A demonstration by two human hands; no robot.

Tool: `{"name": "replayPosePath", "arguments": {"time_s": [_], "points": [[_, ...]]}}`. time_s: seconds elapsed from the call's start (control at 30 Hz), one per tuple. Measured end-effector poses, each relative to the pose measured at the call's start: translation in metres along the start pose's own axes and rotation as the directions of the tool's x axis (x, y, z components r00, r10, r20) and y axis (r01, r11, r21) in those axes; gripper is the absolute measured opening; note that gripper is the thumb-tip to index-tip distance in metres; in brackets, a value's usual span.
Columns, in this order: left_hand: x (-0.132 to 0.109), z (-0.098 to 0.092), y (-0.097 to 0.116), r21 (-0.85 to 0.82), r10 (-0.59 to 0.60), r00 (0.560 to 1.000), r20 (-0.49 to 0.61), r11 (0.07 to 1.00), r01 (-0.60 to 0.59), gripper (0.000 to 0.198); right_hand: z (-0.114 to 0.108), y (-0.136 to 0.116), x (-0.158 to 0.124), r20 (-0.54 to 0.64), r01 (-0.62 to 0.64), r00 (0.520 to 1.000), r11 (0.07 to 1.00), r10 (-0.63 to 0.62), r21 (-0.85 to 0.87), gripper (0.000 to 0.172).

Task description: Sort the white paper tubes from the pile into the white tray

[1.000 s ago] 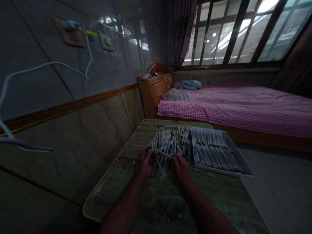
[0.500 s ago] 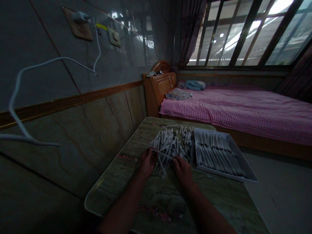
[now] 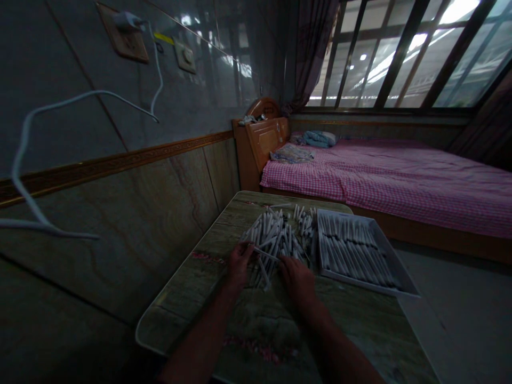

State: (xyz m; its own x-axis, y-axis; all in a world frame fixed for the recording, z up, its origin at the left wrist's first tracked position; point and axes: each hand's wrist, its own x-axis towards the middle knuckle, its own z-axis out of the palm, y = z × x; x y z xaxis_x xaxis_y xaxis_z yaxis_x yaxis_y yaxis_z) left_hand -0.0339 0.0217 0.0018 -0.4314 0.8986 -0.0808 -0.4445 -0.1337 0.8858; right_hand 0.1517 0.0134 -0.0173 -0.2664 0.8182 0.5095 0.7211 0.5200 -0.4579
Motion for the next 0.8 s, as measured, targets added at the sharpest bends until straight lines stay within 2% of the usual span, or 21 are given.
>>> {"name": "replayPosePath", "arguments": {"time_s": [0.1,0.2,0.33,0.47,0.57,0.67,0.8], "points": [[0.000,0.001,-0.001,0.022,-0.011,1.000,0.017,1.000,0.010,0.055,-0.003,-0.003,-0.002,0.019,-0.017,1.000,0.998,0.018,-0.058,0.027],[-0.001,0.001,0.000,0.037,-0.003,0.999,0.037,0.999,0.002,0.055,-0.001,-0.004,-0.005,0.034,-0.063,0.997,0.998,0.063,-0.008,0.030],[-0.002,0.001,0.005,0.070,0.009,0.997,0.071,0.997,-0.014,0.054,0.002,-0.004,-0.003,0.073,-0.183,0.982,0.966,0.173,0.184,0.032],[-0.004,0.001,0.009,0.114,-0.008,0.997,0.078,0.993,-0.001,0.056,-0.001,-0.002,0.006,0.183,-0.286,0.957,0.851,0.227,0.440,0.037],[-0.004,0.002,0.008,0.141,-0.018,0.996,0.090,0.990,0.005,0.057,-0.007,-0.002,0.012,0.278,-0.353,0.931,0.772,0.235,0.528,0.037],[-0.003,0.004,0.005,0.075,-0.007,0.998,0.056,0.997,0.003,0.060,-0.014,-0.007,0.016,0.359,-0.383,0.911,0.744,0.205,0.548,0.035],[-0.005,0.006,0.004,-0.015,0.000,0.993,0.116,1.000,0.002,0.066,-0.032,-0.008,0.025,0.311,-0.350,0.929,0.747,0.200,0.565,0.028]]}}
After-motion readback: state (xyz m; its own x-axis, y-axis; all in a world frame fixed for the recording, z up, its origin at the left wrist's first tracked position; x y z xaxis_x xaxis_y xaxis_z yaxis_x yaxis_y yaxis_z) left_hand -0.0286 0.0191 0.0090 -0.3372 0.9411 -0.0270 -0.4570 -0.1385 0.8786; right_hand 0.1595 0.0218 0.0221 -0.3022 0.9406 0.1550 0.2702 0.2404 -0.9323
